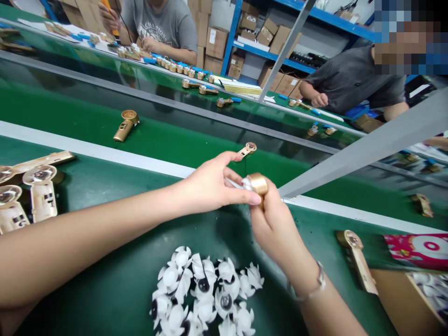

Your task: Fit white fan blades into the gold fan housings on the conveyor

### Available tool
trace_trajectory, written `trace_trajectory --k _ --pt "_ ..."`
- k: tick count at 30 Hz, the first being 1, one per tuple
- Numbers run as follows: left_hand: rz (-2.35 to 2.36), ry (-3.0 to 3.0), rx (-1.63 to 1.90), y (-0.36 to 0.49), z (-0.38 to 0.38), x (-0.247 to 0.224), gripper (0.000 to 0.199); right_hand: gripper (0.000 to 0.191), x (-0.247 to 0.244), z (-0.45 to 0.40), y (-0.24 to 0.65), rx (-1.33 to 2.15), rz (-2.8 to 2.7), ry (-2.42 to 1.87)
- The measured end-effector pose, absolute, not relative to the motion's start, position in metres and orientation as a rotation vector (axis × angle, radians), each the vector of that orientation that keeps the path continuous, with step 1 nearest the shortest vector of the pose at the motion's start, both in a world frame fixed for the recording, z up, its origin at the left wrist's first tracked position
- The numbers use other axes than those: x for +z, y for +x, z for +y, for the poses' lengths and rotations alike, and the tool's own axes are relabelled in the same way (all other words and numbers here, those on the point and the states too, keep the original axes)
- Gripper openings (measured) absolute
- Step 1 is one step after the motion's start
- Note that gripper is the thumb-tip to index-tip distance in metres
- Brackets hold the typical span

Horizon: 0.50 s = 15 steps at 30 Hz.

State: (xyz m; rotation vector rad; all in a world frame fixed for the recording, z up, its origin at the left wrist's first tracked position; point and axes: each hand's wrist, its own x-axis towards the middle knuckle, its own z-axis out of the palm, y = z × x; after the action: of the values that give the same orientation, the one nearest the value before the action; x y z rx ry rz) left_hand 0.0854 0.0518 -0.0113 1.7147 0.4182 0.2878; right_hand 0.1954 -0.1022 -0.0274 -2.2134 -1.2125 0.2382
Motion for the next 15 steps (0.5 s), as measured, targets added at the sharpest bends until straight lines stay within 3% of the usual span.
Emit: trace_trajectory --k 2,4,6,9,12,15 --pt "0.416 2.085 0.259 0.08 0.06 -0.002 0.081 0.055 -0.03 -0.079 0.22 0.183 -1.051 -2.409" --pt "0.284 2.367 0.103 0.069 0.065 0.006 0.058 0.062 -0.036 -0.05 0.25 0.164 -0.904 -2.555" --pt "0.053 2.443 -0.167 0.055 0.064 0.012 0.041 0.053 -0.043 -0.024 0.276 0.172 -0.81 -2.645" --pt "-0.1 2.394 -0.458 0.032 0.052 0.011 0.044 0.043 -0.05 -0.009 0.294 0.147 -0.836 -2.664" --pt "0.025 2.391 -0.47 0.014 0.039 0.001 0.04 0.044 -0.046 -0.036 0.285 0.084 -1.093 -2.542" --pt "0.11 2.383 -0.418 0.009 0.035 -0.009 0.021 0.025 -0.041 -0.095 0.26 0.114 -1.418 -2.33"
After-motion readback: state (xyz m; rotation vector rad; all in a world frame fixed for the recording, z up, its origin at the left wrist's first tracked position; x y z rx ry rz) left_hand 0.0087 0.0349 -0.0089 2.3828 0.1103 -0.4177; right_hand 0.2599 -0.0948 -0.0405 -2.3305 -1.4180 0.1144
